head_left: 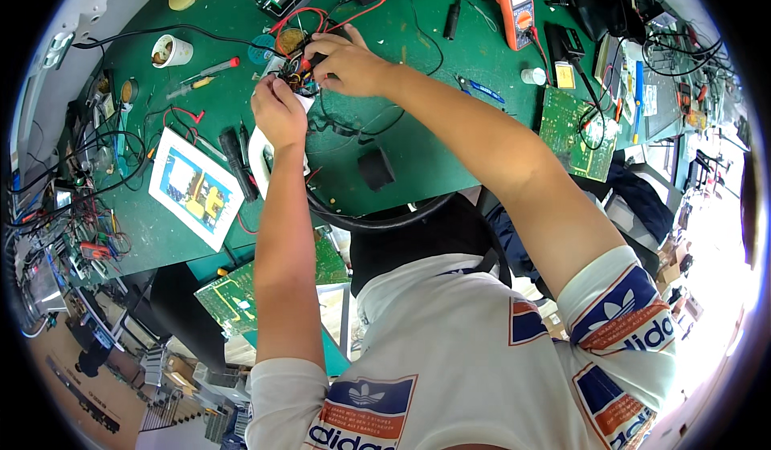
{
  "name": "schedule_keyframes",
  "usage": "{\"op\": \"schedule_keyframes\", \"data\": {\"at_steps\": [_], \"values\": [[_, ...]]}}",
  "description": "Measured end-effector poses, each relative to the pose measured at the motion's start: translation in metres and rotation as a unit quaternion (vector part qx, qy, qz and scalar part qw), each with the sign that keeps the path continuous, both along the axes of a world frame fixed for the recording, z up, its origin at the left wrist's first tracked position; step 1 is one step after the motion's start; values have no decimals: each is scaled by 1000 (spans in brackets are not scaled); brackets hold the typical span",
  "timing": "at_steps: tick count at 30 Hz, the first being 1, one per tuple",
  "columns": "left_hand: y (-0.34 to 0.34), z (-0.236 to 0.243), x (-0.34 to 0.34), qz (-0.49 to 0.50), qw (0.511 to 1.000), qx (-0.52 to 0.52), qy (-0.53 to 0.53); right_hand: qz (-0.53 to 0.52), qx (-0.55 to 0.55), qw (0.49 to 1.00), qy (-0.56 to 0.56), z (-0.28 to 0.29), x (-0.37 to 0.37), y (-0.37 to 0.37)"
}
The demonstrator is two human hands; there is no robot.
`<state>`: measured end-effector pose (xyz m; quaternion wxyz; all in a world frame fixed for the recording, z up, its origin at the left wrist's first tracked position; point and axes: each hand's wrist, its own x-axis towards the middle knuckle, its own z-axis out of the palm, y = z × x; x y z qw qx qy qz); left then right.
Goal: The person strips insulation from wires with pliers, twists the exposed copper strands together by hand, and joins them using a soldering iron inside a device housing.
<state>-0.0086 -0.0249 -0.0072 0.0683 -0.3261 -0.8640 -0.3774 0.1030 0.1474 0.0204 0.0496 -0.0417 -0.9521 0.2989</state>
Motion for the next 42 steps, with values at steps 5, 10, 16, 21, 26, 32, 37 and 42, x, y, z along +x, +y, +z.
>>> {"op": "schedule_keyframes", "data": {"at_steps": [5,10,16,21,26,32,37,42], "values": [[3,3,6,-7,1000,18,-19,7,-29,999,34,-4,1,4],[6,3,8,-20,999,25,-26,0,-17,996,84,-9,14,8],[13,7,47,-68,993,62,-74,-34,28,999,16,15,61,8],[28,7,76,-85,990,87,-71,-30,6,998,53,7,83,27],[18,9,83,-113,989,72,-63,-13,-32,996,88,5,83,29],[8,16,84,-177,983,-13,40,3,-78,994,76,3,75,41],[-6,11,95,-136,979,-145,36,17,-90,992,88,-5,76,47],[-2,17,110,-51,975,-217,-2,54,-67,993,81,-6,71,51]]}}
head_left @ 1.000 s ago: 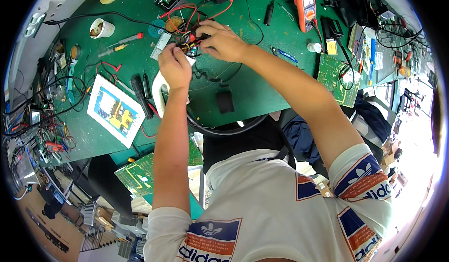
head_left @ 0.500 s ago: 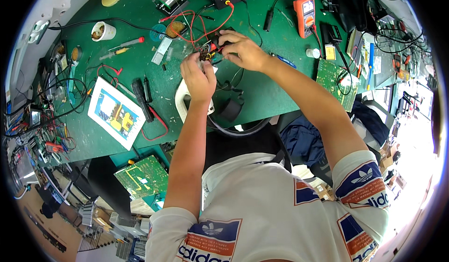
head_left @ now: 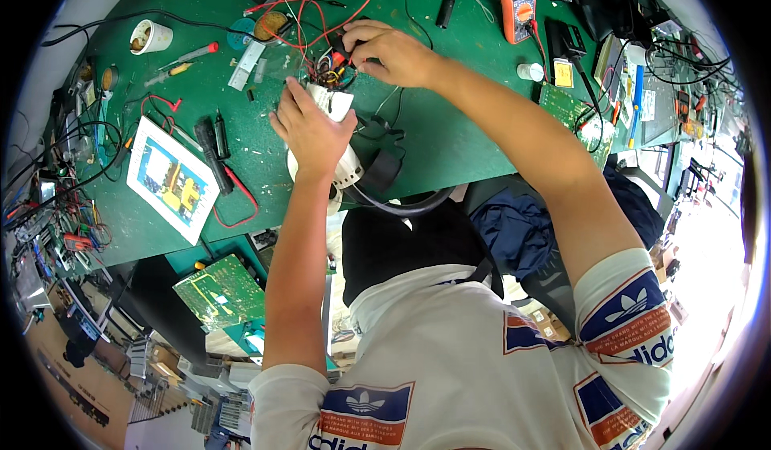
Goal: The person strips insulation from wires with pliers, twists the exposed copper strands together by hand, and joins them using a soldering iron inside a device housing.
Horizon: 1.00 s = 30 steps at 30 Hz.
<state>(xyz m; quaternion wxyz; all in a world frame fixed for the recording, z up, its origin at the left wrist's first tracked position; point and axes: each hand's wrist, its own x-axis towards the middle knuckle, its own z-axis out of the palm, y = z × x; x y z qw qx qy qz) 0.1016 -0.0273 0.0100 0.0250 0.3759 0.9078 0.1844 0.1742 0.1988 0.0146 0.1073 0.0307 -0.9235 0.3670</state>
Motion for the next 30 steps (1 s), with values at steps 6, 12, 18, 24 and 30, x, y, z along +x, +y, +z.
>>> {"op": "schedule_keyframes", "data": {"at_steps": [6,12,18,24,30], "values": [[11,11,4,73,985,-115,-104,12,13,1000,-5,-3,3,4],[18,13,-4,31,978,-145,-144,11,-10,1000,-3,-4,6,5],[13,3,-27,-73,985,-108,-110,-29,-22,999,-4,-6,13,-5],[16,10,-60,-173,971,-130,-101,-112,49,992,-26,-5,22,-24],[25,11,-98,-241,951,-158,-108,-174,52,983,-39,-6,18,-36]]}}
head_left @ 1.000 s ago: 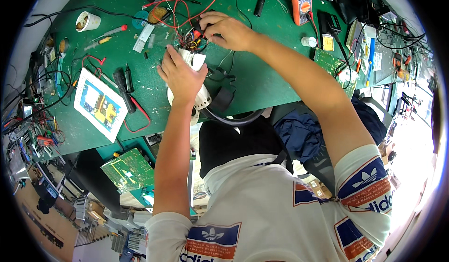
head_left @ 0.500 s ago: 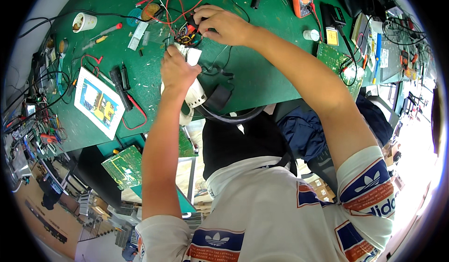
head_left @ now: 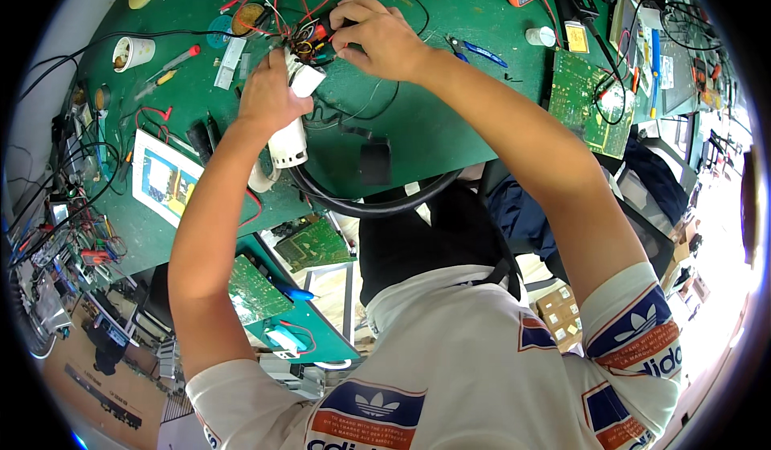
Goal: The person strips insulation from wires with pliers, twists the exposed copper strands together by hand, and joins them using a soldering iron inside a device housing.
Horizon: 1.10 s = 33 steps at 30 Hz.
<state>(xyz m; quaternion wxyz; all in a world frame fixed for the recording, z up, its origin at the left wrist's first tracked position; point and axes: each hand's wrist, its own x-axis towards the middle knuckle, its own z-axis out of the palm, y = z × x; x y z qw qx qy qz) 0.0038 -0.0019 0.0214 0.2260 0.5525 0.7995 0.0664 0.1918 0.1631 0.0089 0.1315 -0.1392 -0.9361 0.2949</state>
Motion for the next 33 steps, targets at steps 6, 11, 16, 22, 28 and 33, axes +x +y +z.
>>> {"op": "schedule_keyframes", "data": {"at_steps": [6,11,16,22,28,33], "values": [[14,5,-30,-43,999,-26,-20,-27,34,998,-46,7,-12,0],[7,-2,-18,-21,994,1,110,-3,11,1000,22,-10,-15,7],[1,-10,17,139,968,23,206,-23,-6,1000,-11,-3,-20,4],[7,-11,43,315,928,16,199,-26,-26,999,15,-8,-23,10],[-6,-21,21,210,953,129,175,-16,-25,999,-22,-4,-28,3],[-3,-21,11,144,972,145,113,-19,20,998,49,-16,-28,6]]}}
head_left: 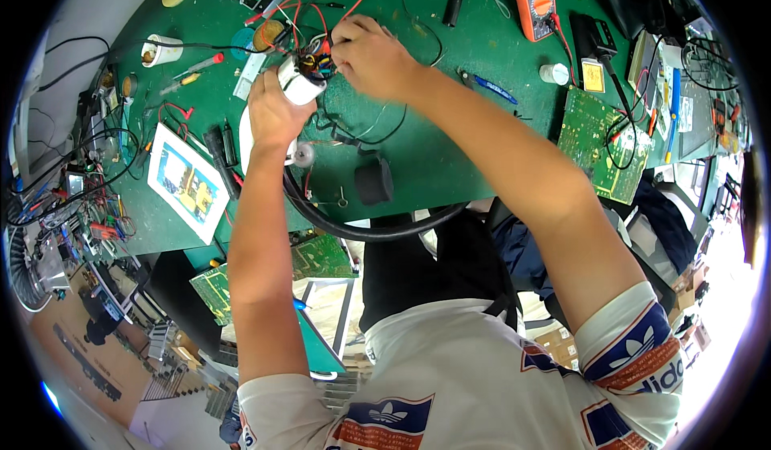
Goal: The person strips insulation from wires with pliers, twists the exposed copper strands together by hand, and joins them using a soldering iron inside a device housing.
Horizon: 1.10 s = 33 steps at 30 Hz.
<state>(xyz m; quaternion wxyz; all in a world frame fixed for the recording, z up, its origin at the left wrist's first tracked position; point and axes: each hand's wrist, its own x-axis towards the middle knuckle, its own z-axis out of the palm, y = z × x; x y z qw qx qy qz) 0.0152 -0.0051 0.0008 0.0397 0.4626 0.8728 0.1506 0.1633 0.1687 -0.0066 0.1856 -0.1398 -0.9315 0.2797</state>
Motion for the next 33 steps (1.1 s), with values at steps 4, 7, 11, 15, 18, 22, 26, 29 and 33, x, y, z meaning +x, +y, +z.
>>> {"op": "schedule_keyframes", "data": {"at_steps": [4,7,11,15,18,22,26,29,33], "values": [[-3,-3,-6,-26,1000,4,10,37,-67,997,-24,4,1,5],[0,0,-14,-54,999,-2,-4,23,-61,997,-37,5,3,0],[4,-4,-24,-117,993,17,-1,-50,-29,998,-26,8,18,-25],[4,-2,-25,-211,977,40,8,-137,3,991,-9,2,37,-59],[6,-7,-27,-274,960,50,16,-190,-5,982,-9,4,49,-81],[8,-13,-30,-345,936,71,10,-251,-9,968,-21,11,58,-108],[24,-11,-34,-401,914,54,8,-335,4,942,-17,7,53,-131],[35,-14,-45,-438,897,62,13,-376,-16,926,-23,9,41,-140],[42,-14,-51,-455,888,71,6,-403,-42,913,-50,11,33,-144]]}}
